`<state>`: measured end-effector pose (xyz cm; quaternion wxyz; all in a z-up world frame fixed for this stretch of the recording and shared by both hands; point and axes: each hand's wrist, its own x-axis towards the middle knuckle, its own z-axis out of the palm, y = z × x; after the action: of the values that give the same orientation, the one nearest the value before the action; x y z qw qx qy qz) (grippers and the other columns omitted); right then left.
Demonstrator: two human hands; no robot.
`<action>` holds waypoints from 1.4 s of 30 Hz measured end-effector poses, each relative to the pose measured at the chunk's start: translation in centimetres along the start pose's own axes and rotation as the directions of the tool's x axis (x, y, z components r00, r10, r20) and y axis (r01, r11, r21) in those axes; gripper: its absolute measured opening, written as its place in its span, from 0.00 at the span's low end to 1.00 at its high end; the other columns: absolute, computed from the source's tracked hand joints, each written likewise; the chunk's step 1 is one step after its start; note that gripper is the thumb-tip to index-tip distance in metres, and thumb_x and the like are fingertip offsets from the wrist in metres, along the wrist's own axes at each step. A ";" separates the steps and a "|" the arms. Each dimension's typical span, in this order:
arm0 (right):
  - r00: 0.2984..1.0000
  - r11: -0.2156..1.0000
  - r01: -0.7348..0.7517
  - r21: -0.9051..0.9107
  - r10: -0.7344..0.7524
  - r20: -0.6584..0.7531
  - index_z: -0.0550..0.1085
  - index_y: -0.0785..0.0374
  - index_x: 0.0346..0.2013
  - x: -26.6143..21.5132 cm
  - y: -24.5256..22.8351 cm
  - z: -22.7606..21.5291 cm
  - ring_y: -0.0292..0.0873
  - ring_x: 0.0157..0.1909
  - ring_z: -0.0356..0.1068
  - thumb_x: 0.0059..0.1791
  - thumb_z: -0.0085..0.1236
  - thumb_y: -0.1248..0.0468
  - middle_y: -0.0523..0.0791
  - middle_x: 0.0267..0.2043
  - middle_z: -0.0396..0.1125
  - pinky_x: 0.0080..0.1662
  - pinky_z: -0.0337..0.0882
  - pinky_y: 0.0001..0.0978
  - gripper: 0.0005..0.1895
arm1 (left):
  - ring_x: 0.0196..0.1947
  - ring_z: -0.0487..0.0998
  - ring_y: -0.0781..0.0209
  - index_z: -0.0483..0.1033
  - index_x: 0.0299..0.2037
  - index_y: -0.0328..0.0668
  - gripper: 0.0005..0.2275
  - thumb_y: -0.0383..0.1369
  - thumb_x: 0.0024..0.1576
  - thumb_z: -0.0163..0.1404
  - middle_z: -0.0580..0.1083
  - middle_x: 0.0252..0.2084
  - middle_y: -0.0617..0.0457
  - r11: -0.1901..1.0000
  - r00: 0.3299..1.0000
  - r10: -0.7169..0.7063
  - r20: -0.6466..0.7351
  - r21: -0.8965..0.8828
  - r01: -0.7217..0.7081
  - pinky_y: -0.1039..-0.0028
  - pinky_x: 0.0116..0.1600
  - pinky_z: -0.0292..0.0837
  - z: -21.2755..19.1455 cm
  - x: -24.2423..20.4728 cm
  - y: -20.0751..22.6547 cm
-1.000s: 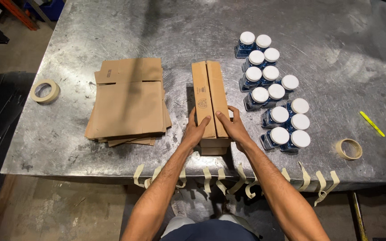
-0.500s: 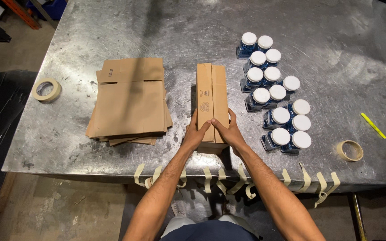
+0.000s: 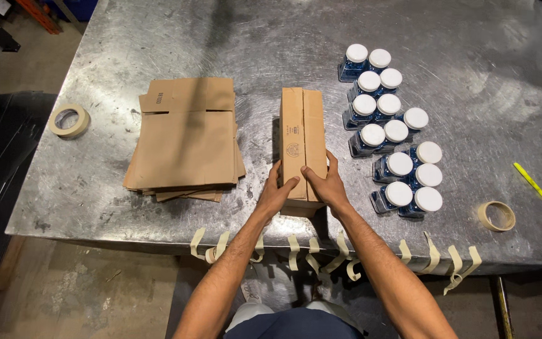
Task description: The person folds a cardboard box into shape and applies adhesive tape to the bottom and sides by hand to secure it.
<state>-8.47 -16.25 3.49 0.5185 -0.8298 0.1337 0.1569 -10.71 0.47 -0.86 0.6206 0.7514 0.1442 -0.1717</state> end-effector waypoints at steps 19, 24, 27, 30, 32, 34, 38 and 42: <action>0.997 0.996 0.079 0.028 -0.078 -0.023 0.50 0.49 0.84 -0.6 -0.3 0.4 0.64 0.75 0.66 0.49 0.67 0.39 0.60 0.74 0.64 0.71 0.65 0.59 0.55 | 0.09 0.75 0.48 0.75 0.20 0.36 0.17 0.34 0.61 0.53 0.69 0.11 0.42 0.893 0.932 -0.341 -0.122 -0.352 0.281 0.66 0.15 0.69 -13.8 -10.7 -16.5; 0.997 0.987 0.068 0.143 -0.063 -0.042 0.55 0.48 0.77 -0.3 -0.2 0.1 0.46 0.65 0.75 0.48 0.64 0.48 0.48 0.68 0.73 0.63 0.73 0.40 0.46 | 0.19 0.79 0.64 0.85 0.44 0.32 0.14 0.33 0.73 0.46 0.81 0.27 0.49 0.708 0.676 -0.698 0.236 0.085 0.701 0.78 0.22 0.77 -12.9 -15.2 -17.7; 0.999 0.987 0.046 0.157 -0.044 -0.015 0.53 0.48 0.78 -1.0 -0.7 -0.1 0.47 0.67 0.74 0.48 0.63 0.48 0.49 0.70 0.71 0.66 0.73 0.42 0.47 | 0.29 0.78 0.64 0.77 0.64 0.39 0.15 0.35 0.72 0.48 0.80 0.41 0.52 0.753 0.747 -0.654 0.121 0.010 0.658 0.75 0.32 0.82 -11.4 -12.4 -28.0; 0.996 0.997 0.082 0.002 -0.082 -0.030 0.49 0.50 0.84 -1.0 -0.5 0.5 0.66 0.75 0.66 0.51 0.67 0.40 0.62 0.74 0.64 0.70 0.65 0.62 0.54 | 0.28 0.89 0.59 0.87 0.53 0.46 0.24 0.56 0.65 0.48 0.86 0.34 0.50 0.779 0.820 -0.562 -0.112 0.261 0.570 0.61 0.37 0.91 -11.1 -7.2 -39.7; 0.997 0.997 0.073 -0.013 -0.073 -0.035 0.49 0.50 0.84 -1.2 -0.7 0.4 0.66 0.74 0.67 0.51 0.67 0.40 0.62 0.73 0.64 0.70 0.66 0.62 0.54 | 0.49 0.82 0.51 0.84 0.60 0.43 0.29 0.58 0.64 0.47 0.83 0.50 0.45 0.754 0.796 -0.590 -0.133 0.262 0.603 0.56 0.54 0.82 -10.3 -7.5 -37.4; 0.997 0.997 0.066 -0.028 -0.067 -0.031 0.48 0.50 0.84 -1.3 -0.4 0.6 0.67 0.73 0.67 0.51 0.67 0.40 0.61 0.73 0.65 0.69 0.67 0.62 0.55 | 0.71 0.76 0.43 0.81 0.67 0.39 0.34 0.59 0.63 0.47 0.79 0.66 0.40 0.725 0.768 -0.620 -0.159 0.257 0.639 0.51 0.71 0.73 -9.6 -7.8 -35.6; 0.993 0.994 0.104 -0.042 -0.106 -0.044 0.47 0.54 0.84 -0.7 0.1 1.1 0.68 0.72 0.68 0.54 0.65 0.42 0.63 0.71 0.66 0.68 0.67 0.63 0.52 | 0.76 0.69 0.38 0.74 0.72 0.35 0.32 0.51 0.64 0.49 0.72 0.74 0.39 0.743 0.805 -0.593 -0.027 0.367 0.559 0.46 0.81 0.61 -8.8 -6.5 -35.6; 0.988 0.989 0.140 -0.043 -0.142 -0.053 0.47 0.55 0.84 -0.2 0.3 1.0 0.68 0.67 0.71 0.57 0.65 0.45 0.64 0.67 0.68 0.64 0.69 0.62 0.50 | 0.76 0.68 0.33 0.61 0.80 0.39 0.34 0.43 0.63 0.49 0.66 0.77 0.30 0.816 0.870 -0.493 0.008 0.352 0.459 0.45 0.80 0.62 -6.7 -5.9 -33.0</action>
<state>-8.92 -15.45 2.91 0.5079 -0.8514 0.0861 0.0992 -29.66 13.26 -26.24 0.4254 0.7771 0.2653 -0.3805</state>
